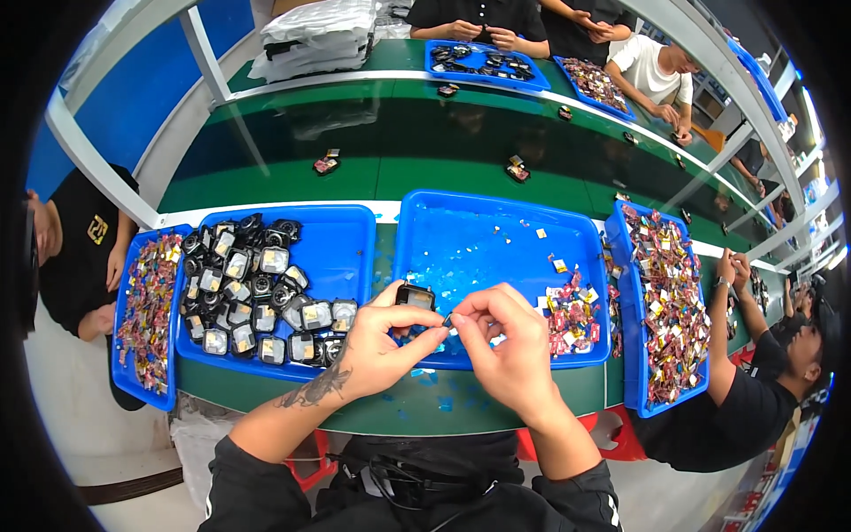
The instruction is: Assembling small electronic components by inserting small parts into a black housing at a workbench.
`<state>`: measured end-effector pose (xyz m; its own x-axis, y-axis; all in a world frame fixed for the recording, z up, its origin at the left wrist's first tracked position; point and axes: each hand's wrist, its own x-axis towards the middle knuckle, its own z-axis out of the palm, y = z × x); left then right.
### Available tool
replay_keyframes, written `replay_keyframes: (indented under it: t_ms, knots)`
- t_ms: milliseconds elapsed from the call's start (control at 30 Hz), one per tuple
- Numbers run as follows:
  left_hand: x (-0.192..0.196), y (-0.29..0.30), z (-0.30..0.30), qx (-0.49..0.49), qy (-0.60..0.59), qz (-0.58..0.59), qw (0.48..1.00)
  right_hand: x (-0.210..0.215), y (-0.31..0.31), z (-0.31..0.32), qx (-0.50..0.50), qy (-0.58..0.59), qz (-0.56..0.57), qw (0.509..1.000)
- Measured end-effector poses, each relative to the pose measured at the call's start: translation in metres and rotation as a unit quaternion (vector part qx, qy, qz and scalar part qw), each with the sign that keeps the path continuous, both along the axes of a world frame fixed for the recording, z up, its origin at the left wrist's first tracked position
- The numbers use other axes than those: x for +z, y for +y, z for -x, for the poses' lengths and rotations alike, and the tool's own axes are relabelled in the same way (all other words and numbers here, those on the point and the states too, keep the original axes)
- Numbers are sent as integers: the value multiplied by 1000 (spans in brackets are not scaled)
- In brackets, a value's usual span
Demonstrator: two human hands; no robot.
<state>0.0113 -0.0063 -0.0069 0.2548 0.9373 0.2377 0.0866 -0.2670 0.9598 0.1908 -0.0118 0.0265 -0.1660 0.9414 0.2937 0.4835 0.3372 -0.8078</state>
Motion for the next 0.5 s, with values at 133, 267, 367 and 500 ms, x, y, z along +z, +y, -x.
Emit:
replay_keyframes:
  t_ms: [133,267,367,500]
  knots:
    - [1,1,0,0,6,25,1000,-3,2,4,6,-2,10,1000]
    - [-5,3,1,-9,9,74,997,-9,-5,14,-24,-113,-136,984]
    - [-12,7,0,-30,-57,141,988,-12,-8,10,-17,-104,-123,987]
    - [-9,7,0,-51,-148,212,965,-10,14,-11,-15,-141,-100,985]
